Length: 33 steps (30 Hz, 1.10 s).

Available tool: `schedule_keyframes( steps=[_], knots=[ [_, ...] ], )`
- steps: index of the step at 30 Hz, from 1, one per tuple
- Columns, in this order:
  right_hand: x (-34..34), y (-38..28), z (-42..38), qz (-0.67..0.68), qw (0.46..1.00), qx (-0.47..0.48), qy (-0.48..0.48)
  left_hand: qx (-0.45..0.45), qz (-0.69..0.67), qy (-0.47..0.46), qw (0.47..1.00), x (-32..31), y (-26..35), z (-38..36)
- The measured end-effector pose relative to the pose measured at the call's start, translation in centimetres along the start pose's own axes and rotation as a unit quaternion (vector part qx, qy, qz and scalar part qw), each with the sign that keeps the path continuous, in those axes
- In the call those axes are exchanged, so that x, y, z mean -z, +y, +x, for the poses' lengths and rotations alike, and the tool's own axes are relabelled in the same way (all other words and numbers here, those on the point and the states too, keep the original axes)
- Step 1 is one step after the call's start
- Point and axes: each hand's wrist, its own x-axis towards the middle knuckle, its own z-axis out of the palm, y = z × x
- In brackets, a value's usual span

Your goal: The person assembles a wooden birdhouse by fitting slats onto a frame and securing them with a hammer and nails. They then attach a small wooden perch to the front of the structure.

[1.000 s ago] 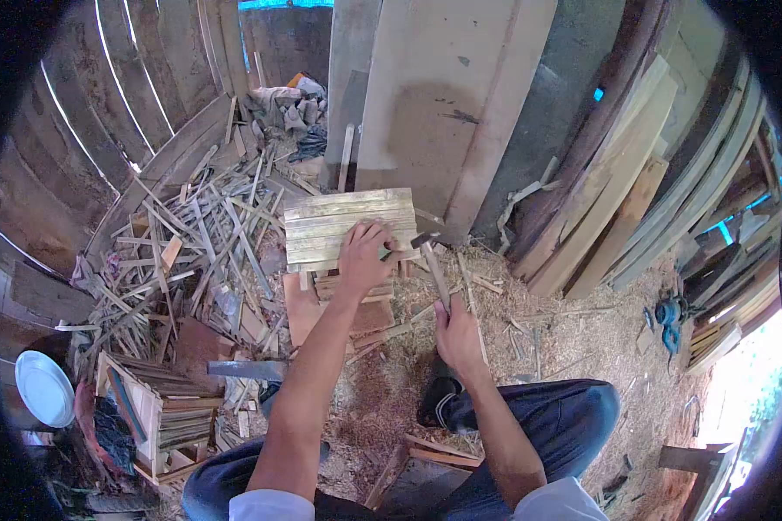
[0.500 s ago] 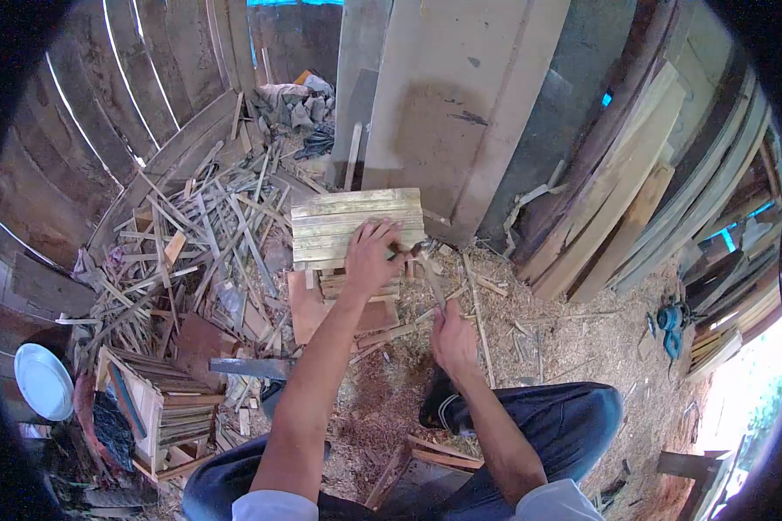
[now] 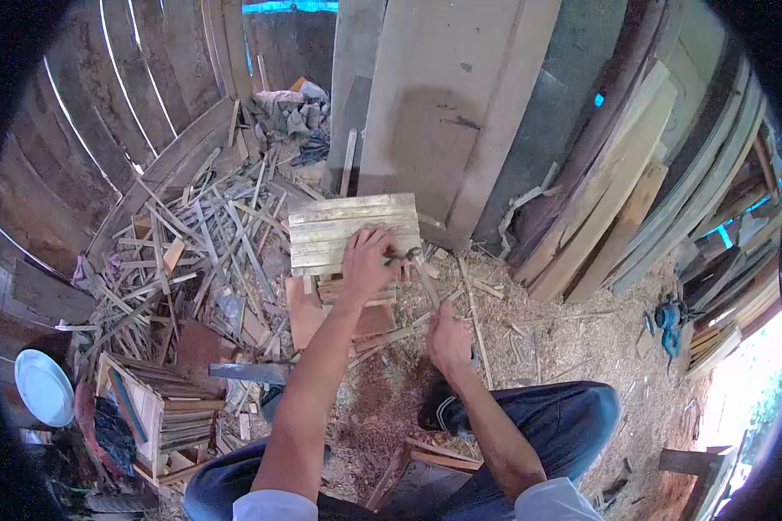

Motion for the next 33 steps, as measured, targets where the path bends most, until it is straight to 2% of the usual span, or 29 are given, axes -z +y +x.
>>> schedule_keyframes(
  steps=[2,3,5,6,8,9,11,13,15,17,19,21,23,25,26,28,29,33],
  knots=[
    [0.1,-0.1,0.5,-0.025,1.000,0.009,-0.010,-0.022,0.004,0.073,0.997,-0.4,-0.2,-0.3],
    [0.8,-0.6,0.5,0.016,1.000,0.006,-0.005,-0.021,0.004,0.070,0.997,0.1,0.0,-0.3],
    [0.5,-0.6,0.2,0.057,0.998,-0.003,-0.001,-0.008,-0.031,-0.004,0.999,1.1,0.6,-0.1],
    [-0.2,-0.4,0.3,0.028,1.000,0.008,0.003,-0.008,-0.032,-0.006,0.999,0.6,0.5,-0.4],
    [-0.6,0.2,0.4,0.000,1.000,0.024,0.014,-0.018,-0.011,0.048,0.999,-0.1,0.0,-0.3],
    [-0.2,0.3,0.2,0.000,1.000,0.007,-0.008,-0.021,-0.009,0.053,0.998,0.1,0.1,0.0],
    [0.0,0.1,0.5,-0.001,0.999,-0.007,-0.035,-0.007,-0.014,0.033,0.999,0.2,0.1,-0.2],
    [1.2,-1.3,0.1,0.094,0.995,0.001,0.022,-0.007,-0.020,0.032,0.999,0.4,0.4,-0.2],
    [-0.9,0.0,0.2,0.061,0.998,0.004,0.010,-0.009,-0.025,0.037,0.999,0.6,0.6,-0.3],
    [-1.3,0.5,0.3,0.028,0.999,0.016,0.006,0.000,0.004,-0.014,1.000,0.6,0.2,-0.2],
    [-0.8,0.2,0.4,0.015,1.000,0.018,-0.017,-0.004,0.005,0.018,1.000,-0.1,-0.2,0.1],
    [0.1,-0.8,0.3,0.057,0.998,0.001,-0.001,-0.001,0.001,0.035,0.999,-0.2,-0.1,-0.6],
    [-0.1,-0.7,0.2,0.097,0.995,-0.016,0.020,0.004,0.014,-0.001,1.000,0.8,0.5,-0.2],
    [-0.9,0.3,0.4,0.014,1.000,0.014,0.007,0.003,0.013,0.007,1.000,0.1,0.2,-0.5],
    [-0.8,0.9,0.6,0.013,1.000,0.019,0.012,0.003,0.014,0.018,1.000,-0.1,0.0,-0.2],
    [0.3,0.8,0.5,0.022,0.998,-0.043,-0.033,-0.005,0.003,0.031,1.000,-0.1,-0.3,0.2],
    [0.3,0.6,0.4,0.022,0.998,-0.045,-0.036,-0.009,-0.013,0.033,0.999,-0.3,-0.4,-0.3],
    [0.6,0.3,2.1,0.116,0.990,-0.084,0.017,-0.036,-0.038,0.052,0.997,-0.6,-0.7,0.1]
  ],
)
